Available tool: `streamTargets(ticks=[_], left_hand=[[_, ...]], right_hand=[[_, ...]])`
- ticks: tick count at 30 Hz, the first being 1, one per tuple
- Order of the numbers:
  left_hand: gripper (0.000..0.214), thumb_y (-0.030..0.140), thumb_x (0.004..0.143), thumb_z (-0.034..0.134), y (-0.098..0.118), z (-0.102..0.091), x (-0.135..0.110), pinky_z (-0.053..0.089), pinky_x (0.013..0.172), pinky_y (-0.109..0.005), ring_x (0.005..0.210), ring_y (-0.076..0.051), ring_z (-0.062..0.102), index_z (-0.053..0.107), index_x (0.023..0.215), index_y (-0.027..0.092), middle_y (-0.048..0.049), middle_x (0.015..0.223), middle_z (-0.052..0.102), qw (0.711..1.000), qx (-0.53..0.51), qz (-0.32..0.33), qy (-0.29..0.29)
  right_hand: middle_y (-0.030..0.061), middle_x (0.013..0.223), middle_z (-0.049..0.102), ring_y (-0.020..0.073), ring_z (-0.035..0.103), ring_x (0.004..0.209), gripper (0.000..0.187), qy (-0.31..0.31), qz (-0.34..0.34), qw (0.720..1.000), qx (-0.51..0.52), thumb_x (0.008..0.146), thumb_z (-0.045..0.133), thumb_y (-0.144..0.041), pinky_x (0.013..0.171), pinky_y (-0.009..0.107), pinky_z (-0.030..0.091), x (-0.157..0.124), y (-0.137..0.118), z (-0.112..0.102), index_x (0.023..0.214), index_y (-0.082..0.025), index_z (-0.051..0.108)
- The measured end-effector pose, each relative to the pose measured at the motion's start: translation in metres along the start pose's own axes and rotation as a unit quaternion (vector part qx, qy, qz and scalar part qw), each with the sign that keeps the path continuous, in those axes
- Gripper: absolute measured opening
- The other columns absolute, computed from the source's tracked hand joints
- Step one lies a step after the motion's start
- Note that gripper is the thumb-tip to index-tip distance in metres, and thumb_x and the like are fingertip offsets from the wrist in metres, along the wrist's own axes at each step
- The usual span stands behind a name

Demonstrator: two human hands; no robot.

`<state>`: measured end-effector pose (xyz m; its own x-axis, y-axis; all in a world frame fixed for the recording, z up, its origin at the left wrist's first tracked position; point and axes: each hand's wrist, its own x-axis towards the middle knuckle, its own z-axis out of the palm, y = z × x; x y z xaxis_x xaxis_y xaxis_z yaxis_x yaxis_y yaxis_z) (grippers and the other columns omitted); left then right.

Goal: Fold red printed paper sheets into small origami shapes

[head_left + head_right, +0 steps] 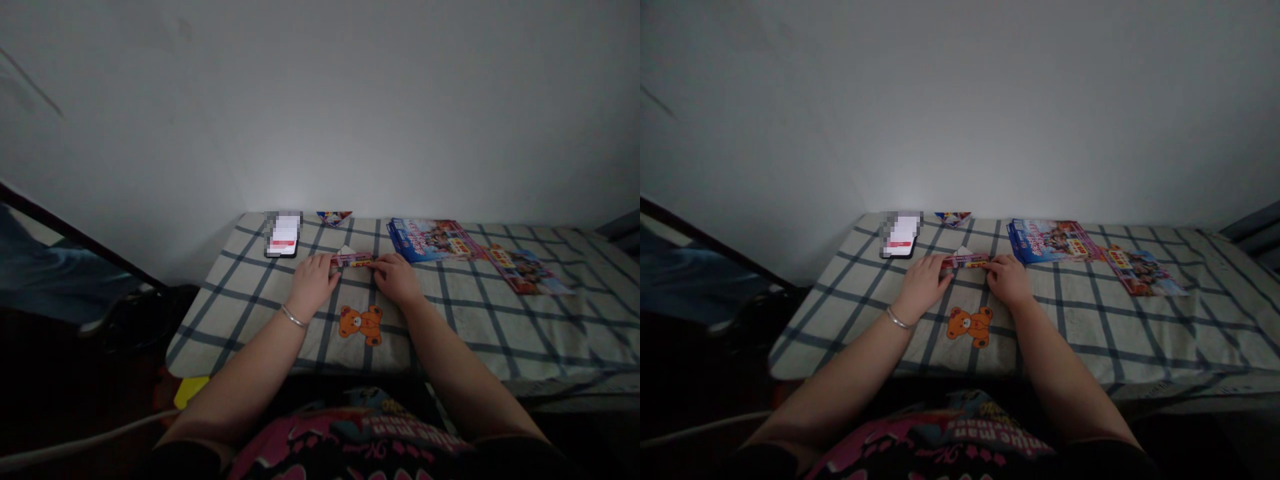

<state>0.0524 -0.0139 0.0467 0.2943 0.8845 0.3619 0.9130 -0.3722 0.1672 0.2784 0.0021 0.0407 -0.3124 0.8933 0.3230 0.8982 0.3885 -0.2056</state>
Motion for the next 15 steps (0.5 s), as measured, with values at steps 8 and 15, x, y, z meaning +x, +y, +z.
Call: streamTargets(ticks=[8, 15], left_hand=[[0.031, 0.027, 0.091, 0.051, -0.0072, 0.0056, 0.0043, 0.044, 0.095, -0.041, 0.110, -0.026, 0.054, 0.058, 0.120, 0.019, -0.0090, 0.122, 0.059, 0.999, -0.042, -0.001, 0.019], [0.048, 0.037, 0.088, 0.058, -0.0084, 0.0113, 0.0011, 0.041, 0.098, -0.044, 0.112, -0.028, 0.051, 0.049, 0.132, 0.018, -0.0108, 0.127, 0.058, 0.999, -0.020, -0.029, 0.021]], right_hand=[[0.0044, 0.101, 0.071, 0.0203, 0.056, 0.098, 0.029, 0.010, -0.009, 0.998, 0.060, 0.083, 0.053, -0.015, 0.092, 0.033, 0.045, -0.0003, 0.0003, 0.0049, 0.100, -0.022, 0.075], [0.0049, 0.102, 0.071, 0.0193, 0.057, 0.098, 0.027, 0.000, -0.049, 0.994, 0.093, 0.083, 0.052, -0.014, 0.094, 0.034, 0.044, -0.0005, -0.0011, 0.0037, 0.097, -0.020, 0.074]])
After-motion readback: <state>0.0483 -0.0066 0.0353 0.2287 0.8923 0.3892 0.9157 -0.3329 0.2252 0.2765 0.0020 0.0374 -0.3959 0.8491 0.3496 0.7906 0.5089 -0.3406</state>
